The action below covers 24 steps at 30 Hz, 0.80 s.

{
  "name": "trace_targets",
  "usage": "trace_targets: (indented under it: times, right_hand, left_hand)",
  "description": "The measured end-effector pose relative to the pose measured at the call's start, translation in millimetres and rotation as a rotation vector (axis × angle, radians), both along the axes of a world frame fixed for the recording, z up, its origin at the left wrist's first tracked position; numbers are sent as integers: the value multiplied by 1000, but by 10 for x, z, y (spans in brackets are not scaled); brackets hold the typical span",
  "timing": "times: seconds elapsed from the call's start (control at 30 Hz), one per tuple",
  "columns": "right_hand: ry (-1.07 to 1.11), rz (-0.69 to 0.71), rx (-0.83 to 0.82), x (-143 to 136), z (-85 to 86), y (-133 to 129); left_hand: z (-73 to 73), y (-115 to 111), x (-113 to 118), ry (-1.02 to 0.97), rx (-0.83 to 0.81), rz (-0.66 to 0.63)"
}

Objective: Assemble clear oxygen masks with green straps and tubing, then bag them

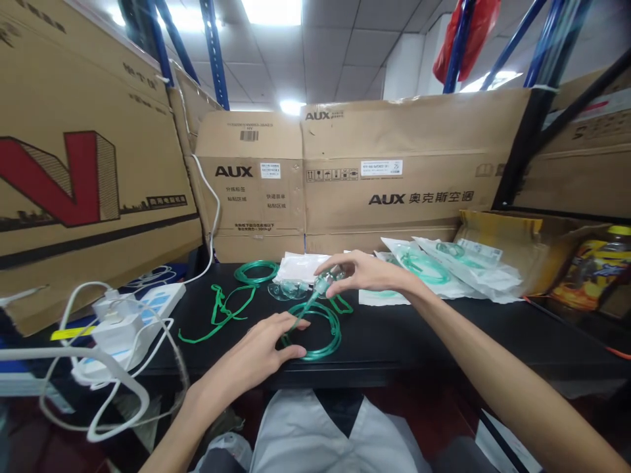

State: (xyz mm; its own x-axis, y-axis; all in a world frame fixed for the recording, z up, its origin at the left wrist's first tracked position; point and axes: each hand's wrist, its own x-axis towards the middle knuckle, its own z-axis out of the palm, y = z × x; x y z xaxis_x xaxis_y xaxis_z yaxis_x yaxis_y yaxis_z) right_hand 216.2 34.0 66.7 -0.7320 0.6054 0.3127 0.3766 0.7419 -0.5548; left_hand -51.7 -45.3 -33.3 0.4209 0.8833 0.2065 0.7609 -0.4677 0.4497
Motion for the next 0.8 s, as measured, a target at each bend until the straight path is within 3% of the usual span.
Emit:
trace_targets:
  times: [0.1,0.2,0.37,0.5,0.6,0.7,0.73,0.8]
  right_hand:
    - [55,5,-70,-31,77,-22]
    - [158,11,-158,-43,11,-1]
    - [176,-12,-199,96,-448,74]
    - [120,-90,-194,318,-824,19]
    - [158,-211,-117,421,-947,-245]
    - [350,-380,-51,391,-1045,-723]
    - [432,-415,-103,352,-1105,-900]
    - [472,-364,-404,241,-1280,-1219]
  left_hand:
    - [-63,-12,-41,-91,16,-22]
    - [-116,-35,-38,-132,13,-28]
    - [-137,-113,-13,-74,19,31]
    - [-164,-175,-118,-4,68,5]
    - [-223,-184,-232,53,129,-46]
    - [-272,-202,-248,67,174,-99]
    - [-276,-221,-216,66,181,-116]
    - [-262,-278,-104,53,185,-146]
